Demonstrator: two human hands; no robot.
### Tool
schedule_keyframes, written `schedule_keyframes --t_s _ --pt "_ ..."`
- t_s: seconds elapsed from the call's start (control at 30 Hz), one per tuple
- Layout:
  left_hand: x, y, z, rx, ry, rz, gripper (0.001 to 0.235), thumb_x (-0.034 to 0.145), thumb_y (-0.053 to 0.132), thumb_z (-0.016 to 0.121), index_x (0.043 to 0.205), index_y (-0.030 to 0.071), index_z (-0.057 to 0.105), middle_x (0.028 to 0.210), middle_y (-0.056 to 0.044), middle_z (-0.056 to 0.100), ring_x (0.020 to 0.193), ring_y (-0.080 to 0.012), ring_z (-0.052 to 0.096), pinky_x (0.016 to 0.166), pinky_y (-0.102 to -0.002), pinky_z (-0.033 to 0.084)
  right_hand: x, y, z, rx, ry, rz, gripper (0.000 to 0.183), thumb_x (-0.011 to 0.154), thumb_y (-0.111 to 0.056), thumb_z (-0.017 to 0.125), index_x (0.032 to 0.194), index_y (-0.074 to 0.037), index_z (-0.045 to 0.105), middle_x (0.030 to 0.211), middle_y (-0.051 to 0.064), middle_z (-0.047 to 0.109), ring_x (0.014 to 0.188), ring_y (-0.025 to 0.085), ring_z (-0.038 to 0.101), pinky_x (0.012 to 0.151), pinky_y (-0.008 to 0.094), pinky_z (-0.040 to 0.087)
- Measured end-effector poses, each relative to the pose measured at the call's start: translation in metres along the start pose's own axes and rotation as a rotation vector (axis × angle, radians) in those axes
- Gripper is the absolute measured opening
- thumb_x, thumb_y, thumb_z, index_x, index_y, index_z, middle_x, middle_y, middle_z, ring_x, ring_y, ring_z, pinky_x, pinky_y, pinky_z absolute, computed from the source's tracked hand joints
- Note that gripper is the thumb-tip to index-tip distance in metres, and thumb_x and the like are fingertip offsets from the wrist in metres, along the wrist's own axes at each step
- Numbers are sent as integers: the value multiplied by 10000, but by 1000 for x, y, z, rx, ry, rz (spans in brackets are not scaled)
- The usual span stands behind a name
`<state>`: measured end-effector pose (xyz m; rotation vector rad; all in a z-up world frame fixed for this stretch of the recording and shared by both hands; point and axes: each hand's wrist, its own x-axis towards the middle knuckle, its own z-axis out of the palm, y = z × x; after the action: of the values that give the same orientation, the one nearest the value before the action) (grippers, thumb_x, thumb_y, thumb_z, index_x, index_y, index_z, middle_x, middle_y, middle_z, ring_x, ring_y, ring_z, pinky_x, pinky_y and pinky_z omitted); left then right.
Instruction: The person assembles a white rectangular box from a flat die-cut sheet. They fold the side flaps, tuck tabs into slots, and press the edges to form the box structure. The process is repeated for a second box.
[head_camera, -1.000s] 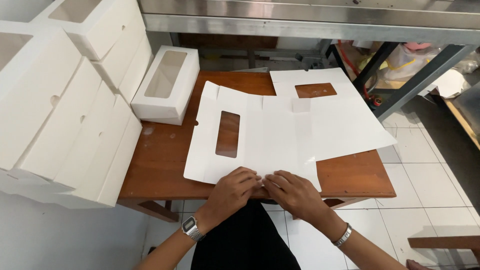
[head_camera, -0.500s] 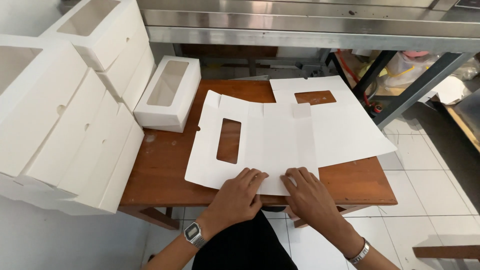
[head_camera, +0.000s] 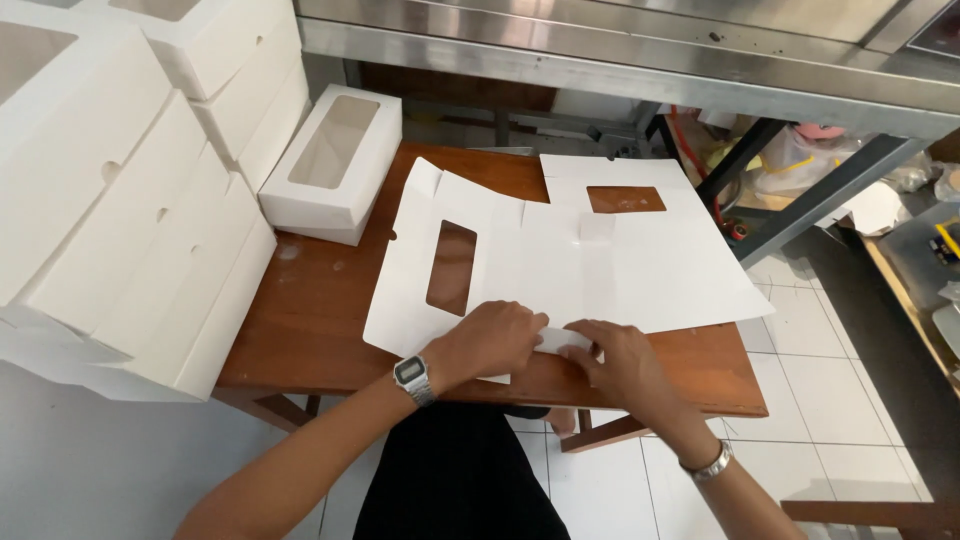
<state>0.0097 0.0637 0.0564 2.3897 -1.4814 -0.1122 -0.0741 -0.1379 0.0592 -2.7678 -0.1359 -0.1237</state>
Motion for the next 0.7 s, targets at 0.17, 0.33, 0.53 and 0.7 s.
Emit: schedule_keyframes --t_s 0.17,0.33,0.53,0.7 --pt "13 -13 -4 -4 19 -47 296 939 186 692 1171 19 613 999 -128 586 971 -315 639 681 -444 601 13 -21 -34 98 -168 65 359 892 -141 738 1232 -27 718 980 196 742 886 347 729 739 417 604" --pt "15 -22 -19 -90 -112 -68 482 861 426 740 1152 64 610 995 -102 583 1011 -285 602 784 -405 584 20 -29 -45 27 -270 121 385 899 -202 758 1254 -60 707 1098 176 713 1028 318 706 827 385 608" --pt "37 -45 26 -13 -94 -123 725 727 650 773 1089 67 541 961 -75 499 1027 -285 554 771 -380 580 36 -28 -44 -105 -376 128 396 892 -225 780 1242 -62 692 1114 155 683 1074 300 673 858 372 577" --pt "61 -33 30 114 -146 -185 750 682 473 920 1094 -14 527 979 -165 511 1038 -372 559 770 -484 599 54 -12 -29 -383 -374 1 572 844 -341 831 1321 -125 602 1082 81 595 1047 242 587 862 336 539"
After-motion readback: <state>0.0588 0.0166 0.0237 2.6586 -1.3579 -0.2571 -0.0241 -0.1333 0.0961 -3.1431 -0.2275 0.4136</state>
